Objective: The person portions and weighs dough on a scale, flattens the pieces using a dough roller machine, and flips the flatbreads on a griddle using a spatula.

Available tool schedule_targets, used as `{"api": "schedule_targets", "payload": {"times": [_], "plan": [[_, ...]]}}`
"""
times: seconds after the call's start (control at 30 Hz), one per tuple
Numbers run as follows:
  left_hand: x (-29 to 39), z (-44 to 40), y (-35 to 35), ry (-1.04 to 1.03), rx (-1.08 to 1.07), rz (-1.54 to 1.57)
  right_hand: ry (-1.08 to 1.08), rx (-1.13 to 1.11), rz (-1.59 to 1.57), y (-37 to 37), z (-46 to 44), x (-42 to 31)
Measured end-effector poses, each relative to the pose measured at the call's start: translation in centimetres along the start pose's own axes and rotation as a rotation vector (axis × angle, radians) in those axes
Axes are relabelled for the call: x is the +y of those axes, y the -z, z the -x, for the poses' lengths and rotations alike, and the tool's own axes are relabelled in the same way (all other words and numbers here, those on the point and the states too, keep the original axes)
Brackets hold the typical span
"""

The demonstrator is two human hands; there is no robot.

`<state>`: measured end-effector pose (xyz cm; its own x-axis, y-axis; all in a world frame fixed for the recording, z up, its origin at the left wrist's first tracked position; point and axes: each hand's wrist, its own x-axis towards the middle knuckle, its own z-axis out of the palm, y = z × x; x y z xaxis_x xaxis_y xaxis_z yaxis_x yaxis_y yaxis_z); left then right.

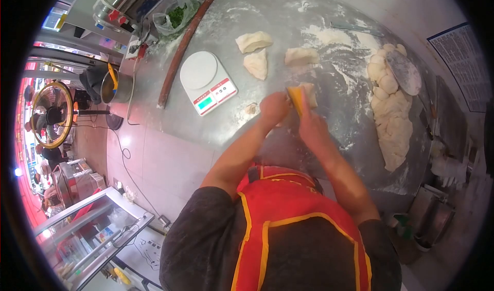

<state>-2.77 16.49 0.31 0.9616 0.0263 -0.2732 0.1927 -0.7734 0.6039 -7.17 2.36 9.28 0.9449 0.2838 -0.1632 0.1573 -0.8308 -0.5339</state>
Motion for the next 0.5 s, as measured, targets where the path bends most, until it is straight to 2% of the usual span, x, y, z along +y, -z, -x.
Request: {"api": "schedule_targets", "payload": {"times": [0.07,0.17,0.27,0.37,0.43,0.47,0.5], "plan": [[-2.1,0.3,1.4,-0.151,0.116,0.021,0.011,0.019,-0.013,-0.2,-0.3,0.3],[-5.7,2.4,3.7,-0.419,0.414,0.014,0.048,0.041,-0.058,-0.1,0.3,1.0],[-7.7,5.4,2.3,-0.017,0.207,0.359,0.026,0.019,-0.046,0.1,1.6,1.4],[-7.0,7.4,-1.9,-0.262,0.3,0.447,-0.06,-0.005,-0.023,-0.2,2.9,2.3],[-4.1,8.7,-1.3,-0.436,0.394,0.063,-0.193,-0.071,0.008,0.1,3.8,2.5],[-2.6,9.1,-1.5,-0.534,0.439,-0.121,-0.181,-0.063,-0.004,0.3,4.5,2.7],[-2.9,8.6,-2.3,-0.56,0.384,-0.108,-0.173,-0.051,-0.012,0.4,5.1,3.0]]}}
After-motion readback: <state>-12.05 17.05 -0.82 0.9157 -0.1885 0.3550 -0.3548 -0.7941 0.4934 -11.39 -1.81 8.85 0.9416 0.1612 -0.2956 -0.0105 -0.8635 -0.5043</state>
